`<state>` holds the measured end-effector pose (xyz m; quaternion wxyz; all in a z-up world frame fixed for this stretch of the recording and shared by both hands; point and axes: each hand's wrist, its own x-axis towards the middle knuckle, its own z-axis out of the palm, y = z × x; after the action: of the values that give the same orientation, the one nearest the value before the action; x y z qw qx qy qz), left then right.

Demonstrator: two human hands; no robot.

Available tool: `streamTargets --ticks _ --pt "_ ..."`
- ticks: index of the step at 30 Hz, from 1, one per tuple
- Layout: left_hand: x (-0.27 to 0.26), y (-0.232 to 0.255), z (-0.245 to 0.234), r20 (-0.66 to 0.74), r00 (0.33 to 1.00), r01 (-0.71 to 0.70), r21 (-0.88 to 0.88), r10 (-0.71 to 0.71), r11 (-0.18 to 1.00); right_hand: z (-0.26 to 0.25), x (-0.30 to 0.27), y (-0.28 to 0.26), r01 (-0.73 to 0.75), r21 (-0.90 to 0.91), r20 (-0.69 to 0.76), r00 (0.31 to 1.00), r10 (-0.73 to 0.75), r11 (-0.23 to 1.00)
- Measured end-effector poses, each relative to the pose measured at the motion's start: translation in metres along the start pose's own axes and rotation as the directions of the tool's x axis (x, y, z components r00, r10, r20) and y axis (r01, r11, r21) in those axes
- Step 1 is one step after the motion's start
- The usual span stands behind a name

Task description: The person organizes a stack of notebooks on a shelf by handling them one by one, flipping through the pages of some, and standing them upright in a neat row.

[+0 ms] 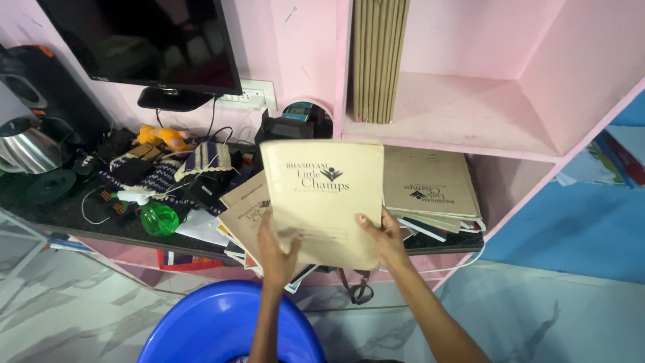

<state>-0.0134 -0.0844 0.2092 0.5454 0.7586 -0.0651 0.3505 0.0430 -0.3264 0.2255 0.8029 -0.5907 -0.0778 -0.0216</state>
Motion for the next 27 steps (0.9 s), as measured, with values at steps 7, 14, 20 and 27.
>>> streamTargets --ticks 7,14,20,27 --pt "0.018 0.075 0.045 0.249 0.968 0.037 -0.090 -0.014 0.995 0.052 -0.019 -0.037 0.412 -0.344 -0.021 0.895 -0.445 0.844" --pt "0.053 0.056 0.063 0.151 0.948 0.306 -0.198 -0.279 0.931 0.089 -0.026 -0.052 0.534 -0.661 0.217 0.809 -0.547 0.528" --pt "0.071 0.039 0.031 0.124 0.732 0.615 -0.544 -0.670 0.571 0.124 -0.035 -0.097 0.695 -0.591 0.469 0.709 -0.527 0.410" --pt "0.079 -0.005 -0.040 0.080 0.841 0.325 -0.865 -0.534 0.382 0.093 -0.011 -0.095 0.654 -0.556 0.568 0.750 -0.339 0.513"
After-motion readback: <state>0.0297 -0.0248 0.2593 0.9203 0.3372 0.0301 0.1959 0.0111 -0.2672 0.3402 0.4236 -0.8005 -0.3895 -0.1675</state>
